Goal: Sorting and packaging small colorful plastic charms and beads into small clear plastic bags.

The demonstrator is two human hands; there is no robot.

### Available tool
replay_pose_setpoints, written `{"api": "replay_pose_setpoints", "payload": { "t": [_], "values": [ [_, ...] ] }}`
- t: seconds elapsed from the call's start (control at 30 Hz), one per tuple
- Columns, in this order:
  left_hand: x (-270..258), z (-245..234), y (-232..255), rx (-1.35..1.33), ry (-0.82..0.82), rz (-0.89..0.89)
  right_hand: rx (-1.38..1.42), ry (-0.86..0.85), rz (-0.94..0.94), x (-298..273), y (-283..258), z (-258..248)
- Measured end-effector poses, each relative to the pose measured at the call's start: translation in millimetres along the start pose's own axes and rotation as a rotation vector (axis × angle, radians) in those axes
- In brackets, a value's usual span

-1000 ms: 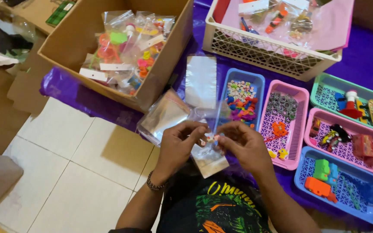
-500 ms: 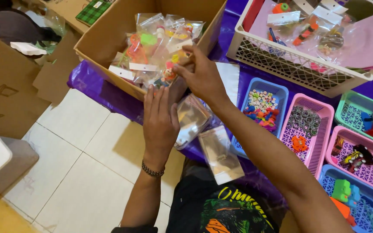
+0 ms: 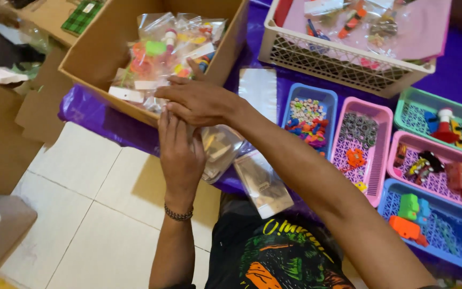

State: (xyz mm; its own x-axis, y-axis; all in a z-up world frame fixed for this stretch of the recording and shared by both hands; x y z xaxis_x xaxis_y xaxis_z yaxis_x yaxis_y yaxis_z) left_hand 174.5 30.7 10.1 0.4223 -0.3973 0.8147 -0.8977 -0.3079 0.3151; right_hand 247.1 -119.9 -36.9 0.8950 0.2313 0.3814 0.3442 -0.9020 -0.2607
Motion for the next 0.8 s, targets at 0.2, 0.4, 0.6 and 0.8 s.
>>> {"api": "replay_pose_setpoints", "payload": {
  "t": [0.2, 0.4, 0.6, 0.8],
  "values": [
    [-8.5, 0.6, -12.4, -0.031, -0.060, -0.010, 0.125, 0.448, 0.017, -54.4, -43.5, -54.0],
    [-5.7, -2.6, -2.7, -0.050, -0.081, -0.030, 0.373, 0.566, 0.323, -182.8, -122.0, -93.5],
    [-40.7, 5.1, 50.0, -0.226, -0.087, 0.099, 0.145, 0.576, 0.762, -305.6, -131.9, -121.2],
    [-117.3, 39.0, 94.0, -0.568, -0.737, 0.189, 0.153, 0.591, 0.838, -332.6, -161.8, -110.9]
  ]
}}
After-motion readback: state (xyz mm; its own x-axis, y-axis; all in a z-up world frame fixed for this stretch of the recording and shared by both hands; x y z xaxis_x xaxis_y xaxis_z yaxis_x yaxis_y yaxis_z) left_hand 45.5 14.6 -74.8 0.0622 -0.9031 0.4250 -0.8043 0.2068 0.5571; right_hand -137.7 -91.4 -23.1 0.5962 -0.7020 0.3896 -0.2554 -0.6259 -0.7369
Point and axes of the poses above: each hand's wrist, its own x-axis towards the middle knuckle, its own z-axis out of the palm, y = z × x, the point moved 4 cm from there along x, towards the middle knuckle
